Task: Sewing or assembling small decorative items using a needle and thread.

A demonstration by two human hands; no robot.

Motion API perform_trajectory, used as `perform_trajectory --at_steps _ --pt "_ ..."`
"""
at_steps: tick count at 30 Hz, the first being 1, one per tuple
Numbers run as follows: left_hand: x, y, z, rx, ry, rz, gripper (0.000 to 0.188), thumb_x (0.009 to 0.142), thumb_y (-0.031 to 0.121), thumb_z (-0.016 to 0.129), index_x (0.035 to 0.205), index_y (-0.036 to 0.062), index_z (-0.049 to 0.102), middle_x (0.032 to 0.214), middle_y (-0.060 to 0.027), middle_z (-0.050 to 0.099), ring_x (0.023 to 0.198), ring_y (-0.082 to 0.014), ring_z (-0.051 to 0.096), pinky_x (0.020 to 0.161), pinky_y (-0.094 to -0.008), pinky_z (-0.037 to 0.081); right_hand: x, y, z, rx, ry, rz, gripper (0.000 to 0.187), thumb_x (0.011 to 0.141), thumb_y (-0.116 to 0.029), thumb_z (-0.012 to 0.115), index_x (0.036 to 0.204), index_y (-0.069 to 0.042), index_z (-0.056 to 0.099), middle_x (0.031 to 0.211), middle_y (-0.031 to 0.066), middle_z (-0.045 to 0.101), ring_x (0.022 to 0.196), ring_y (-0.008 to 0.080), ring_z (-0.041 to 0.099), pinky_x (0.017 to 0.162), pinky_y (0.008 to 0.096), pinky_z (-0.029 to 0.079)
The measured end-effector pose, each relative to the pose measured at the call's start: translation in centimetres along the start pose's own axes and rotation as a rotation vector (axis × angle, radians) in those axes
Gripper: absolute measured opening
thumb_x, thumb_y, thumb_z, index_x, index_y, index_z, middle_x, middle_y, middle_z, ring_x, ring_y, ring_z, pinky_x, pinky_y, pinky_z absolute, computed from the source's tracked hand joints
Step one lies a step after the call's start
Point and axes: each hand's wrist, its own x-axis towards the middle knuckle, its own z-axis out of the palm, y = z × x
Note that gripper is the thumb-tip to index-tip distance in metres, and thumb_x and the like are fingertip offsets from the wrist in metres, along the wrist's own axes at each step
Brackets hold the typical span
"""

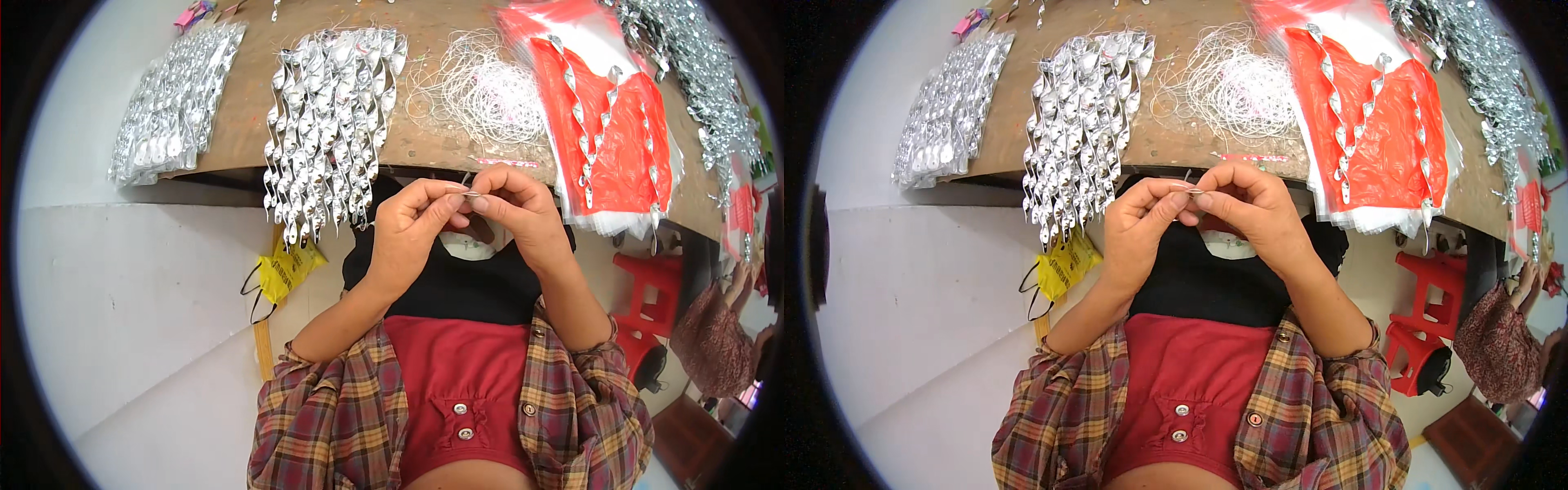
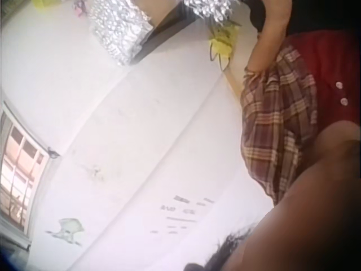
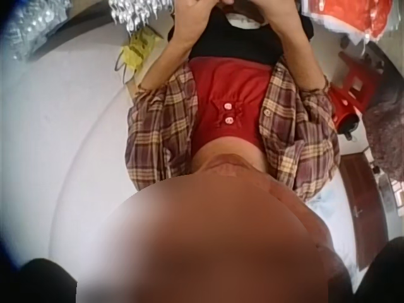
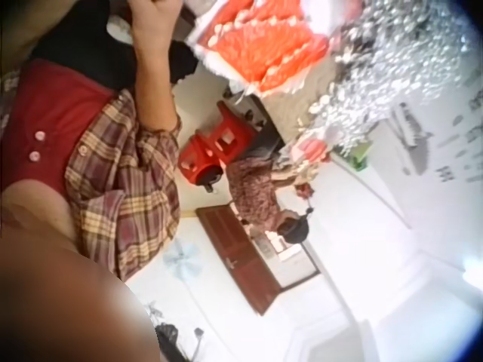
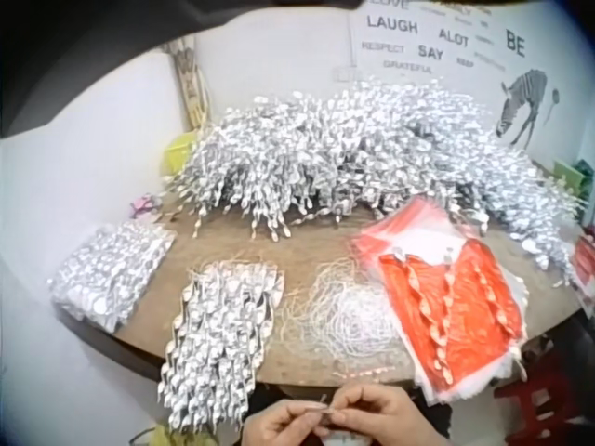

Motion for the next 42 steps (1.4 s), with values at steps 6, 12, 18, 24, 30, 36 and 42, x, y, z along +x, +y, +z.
perform_trajectory --at_steps 6,12,18,24,30,36,42 --pt "0.1 0.0 -0.1 -0.003 -0.013 -0.015 0.015 0.09 0.009 0.056 0.097 -0.0036 0.061 0.088 -0.0087 0.065 0.073 -0.0104 0.059 0.07 -0.0221 0.048 0.1 0.1 -0.3 -0.05 0.0 -0.007 0.009 0.085 -0.007 0.062 0.091 -0.002 0.059 0.088 0.0023 0.061 0.084 0.0087 0.056 0.077 0.0221 0.044" --pt "0.3 -0.3 -0.4 -0.01 -0.036 -0.066 0.016 0.09 0.011 0.057 0.098 -0.0026 0.06 0.084 -0.0072 0.064 0.071 -0.0082 0.057 0.067 -0.0204 0.048 0.1 -0.1 -0.5 -0.061 -0.014 0.007 0.009 0.085 -0.007 0.062 0.092 -0.002 0.059 0.087 0.0022 0.061 0.083 0.0082 0.056 0.076 0.0217 0.044" --pt "0.4 -0.2 -0.7 -0.013 -0.074 -0.144 0.015 0.089 0.013 0.058 0.094 -0.0004 0.06 0.081 -0.0067 0.064 0.07 -0.0079 0.057 0.067 -0.0206 0.047 0.0 -0.1 -0.6 -0.117 -0.014 0.01 0.01 0.084 -0.009 0.063 0.091 -0.003 0.059 0.084 -0.0011 0.059 0.079 0.006 0.053 0.073 0.0208 0.042" --pt "0.5 -0.1 -0.6 -0.235 -0.095 -0.205 0.01 0.086 0.01 0.059 0.091 0.0008 0.06 0.078 -0.0068 0.063 0.068 -0.0093 0.057 0.062 -0.0199 0.045 0.1 0.4 -0.8 -0.178 -0.015 0.034 0.011 0.084 -0.014 0.063 0.087 -0.005 0.058 0.081 -0.0027 0.057 0.075 0.0045 0.05 0.068 0.0199 0.04" --pt "0.6 -0.2 -0.9 -0.3 -0.153 -0.262 0.01 0.085 0.01 0.06 0.091 0.0012 0.06 0.078 -0.0068 0.063 0.067 -0.0092 0.057 0.062 -0.02 0.045 0.0 0.1 -0.5 -0.133 -0.046 0.07 0.009 0.084 -0.013 0.062 0.087 -0.005 0.058 0.08 -0.003 0.057 0.073 0.004 0.05 0.067 0.0191 0.04" --pt "0.3 0.1 -0.8 -0.023 -0.107 -0.198 0.013 0.088 0.011 0.058 0.095 0.0003 0.059 0.08 -0.0056 0.063 0.069 -0.0072 0.056 0.065 -0.0197 0.046 -0.6 -0.1 0.4 -0.361 0.131 -0.197 0.006 0.083 -0.006 0.062 0.087 -0.002 0.059 0.08 -0.0004 0.057 0.071 0.0056 0.05 0.065 0.0213 0.041" --pt "0.3 -0.1 -0.6 -0.048 -0.052 -0.142 0.012 0.086 0.008 0.059 0.095 -0.0001 0.06 0.079 -0.0061 0.064 0.069 -0.0076 0.058 0.061 -0.0185 0.046 -0.6 0.3 0.5 -0.751 0.163 -0.408 0.005 0.079 -0.002 0.062 0.084 -0.001 0.06 0.077 0.0029 0.055 0.068 0.0091 0.051 0.062 0.0227 0.04"
